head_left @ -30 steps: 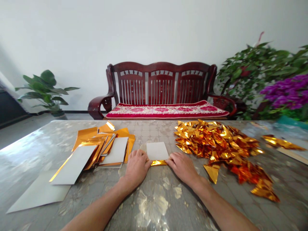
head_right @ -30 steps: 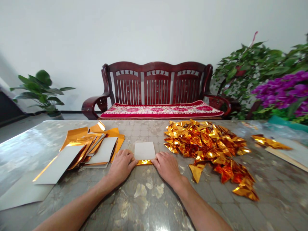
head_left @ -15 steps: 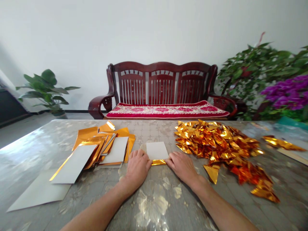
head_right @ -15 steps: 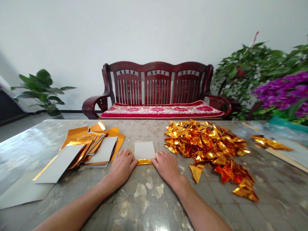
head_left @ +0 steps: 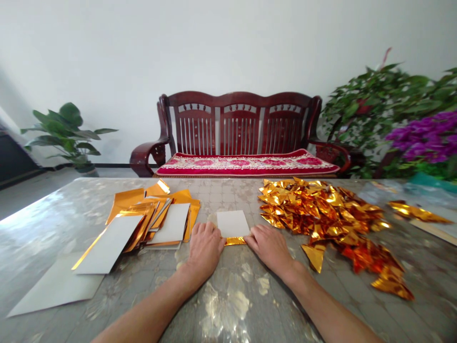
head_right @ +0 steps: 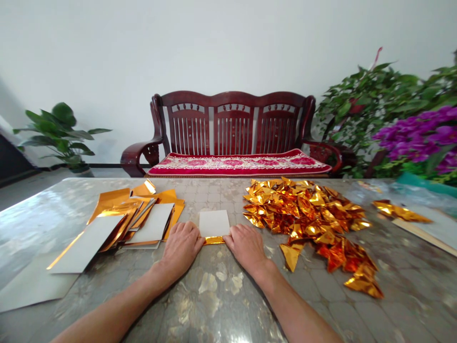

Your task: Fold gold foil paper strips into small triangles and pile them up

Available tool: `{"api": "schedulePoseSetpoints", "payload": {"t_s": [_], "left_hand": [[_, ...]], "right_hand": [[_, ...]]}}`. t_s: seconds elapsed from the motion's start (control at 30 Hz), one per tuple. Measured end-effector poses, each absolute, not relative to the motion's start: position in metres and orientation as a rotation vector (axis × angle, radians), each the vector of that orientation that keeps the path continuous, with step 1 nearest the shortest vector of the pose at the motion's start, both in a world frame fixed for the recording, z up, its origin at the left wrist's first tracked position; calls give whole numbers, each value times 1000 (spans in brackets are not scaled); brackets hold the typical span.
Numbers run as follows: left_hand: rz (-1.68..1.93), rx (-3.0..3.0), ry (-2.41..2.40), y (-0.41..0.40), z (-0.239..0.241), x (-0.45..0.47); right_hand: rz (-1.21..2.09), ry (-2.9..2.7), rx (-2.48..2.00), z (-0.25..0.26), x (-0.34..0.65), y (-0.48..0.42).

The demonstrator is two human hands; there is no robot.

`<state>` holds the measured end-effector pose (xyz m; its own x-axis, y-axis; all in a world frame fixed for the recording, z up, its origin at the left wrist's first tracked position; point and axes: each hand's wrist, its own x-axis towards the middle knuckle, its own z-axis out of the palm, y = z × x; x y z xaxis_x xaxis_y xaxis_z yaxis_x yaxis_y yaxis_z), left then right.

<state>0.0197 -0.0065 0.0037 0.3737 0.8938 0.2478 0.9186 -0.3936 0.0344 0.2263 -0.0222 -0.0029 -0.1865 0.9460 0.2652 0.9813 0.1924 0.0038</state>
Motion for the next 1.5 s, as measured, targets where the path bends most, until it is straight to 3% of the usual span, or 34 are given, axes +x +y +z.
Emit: {"api": "schedulePoseSetpoints", "payload": {"t_s": [0.4,0.7,1.07,1.3,1.5], "left_hand": [[-319,-2505,-1636,-7,8,20],[-546,-2686,-1494,-7,0,18],[-59,-2810,-1134,-24,7,26],[-61,-2731,-1123,-32,3,33],[-41,-2724,-1117,-34,2,35]], "right_hand": [[-254,-2224,-1876,-2,226,-23],[-270,-2221,-1887,-1,224,-24],[-257,-2144,-1839,-6,225,-24],[-403,-2287,-1509,-5,222,-31],[-315,-2458,-1230,-6,222,-35]]}}
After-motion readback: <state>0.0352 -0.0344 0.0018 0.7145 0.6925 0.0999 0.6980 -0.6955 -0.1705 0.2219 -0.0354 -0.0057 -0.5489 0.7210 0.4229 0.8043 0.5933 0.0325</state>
